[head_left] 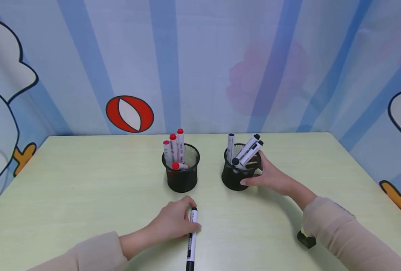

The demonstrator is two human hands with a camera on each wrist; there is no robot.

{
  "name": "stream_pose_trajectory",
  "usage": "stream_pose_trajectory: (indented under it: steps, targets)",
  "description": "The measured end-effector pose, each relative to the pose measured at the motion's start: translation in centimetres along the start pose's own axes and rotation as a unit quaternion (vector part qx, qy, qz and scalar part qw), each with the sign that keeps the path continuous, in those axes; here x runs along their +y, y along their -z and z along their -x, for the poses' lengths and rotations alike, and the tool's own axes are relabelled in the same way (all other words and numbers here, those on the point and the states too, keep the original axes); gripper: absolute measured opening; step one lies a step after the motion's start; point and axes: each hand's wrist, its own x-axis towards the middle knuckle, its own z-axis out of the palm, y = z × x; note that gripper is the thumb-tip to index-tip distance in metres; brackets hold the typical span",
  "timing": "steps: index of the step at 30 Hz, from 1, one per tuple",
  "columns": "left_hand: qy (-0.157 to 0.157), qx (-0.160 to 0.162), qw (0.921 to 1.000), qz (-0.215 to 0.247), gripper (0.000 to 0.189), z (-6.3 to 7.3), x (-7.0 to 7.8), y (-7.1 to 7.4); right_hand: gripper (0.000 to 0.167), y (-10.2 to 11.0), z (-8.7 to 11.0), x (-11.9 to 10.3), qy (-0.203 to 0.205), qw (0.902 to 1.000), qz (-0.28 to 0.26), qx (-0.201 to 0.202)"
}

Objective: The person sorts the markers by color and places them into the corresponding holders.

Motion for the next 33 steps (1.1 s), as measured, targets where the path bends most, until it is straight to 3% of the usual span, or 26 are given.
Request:
stream_pose_trajectory:
  steps: [7, 16, 23, 33]
  targets:
    - [-0.024, -0.001, 0.9997, 0.000, 0.040, -0.38, 0.25, -0.38, 0.103, 0.00, -0.13, -0.13, 0.009, 0.9999, 0.001, 0.005]
    - [-0.008, -0.047, 0.9961, 0.074, 0.039, -0.03, 0.76, -0.48, 0.106, 0.02, 0.00, -0.06, -0.003, 1.0000, 0.002, 0.002]
    - [0.021, -0.065, 0.9868, 0.147, 0.041, -0.05, 0.89, -0.67, 0.105, 0.00, 0.04, -0.05, -0.001, 1.0000, 0.002, 0.001]
    - [0.024, -0.067, 0.9742, 0.214, 0.041, -0.35, 0.91, -0.85, 0.103, -0.11, -0.01, 0.06, 0.007, 1.0000, -0.007, 0.001]
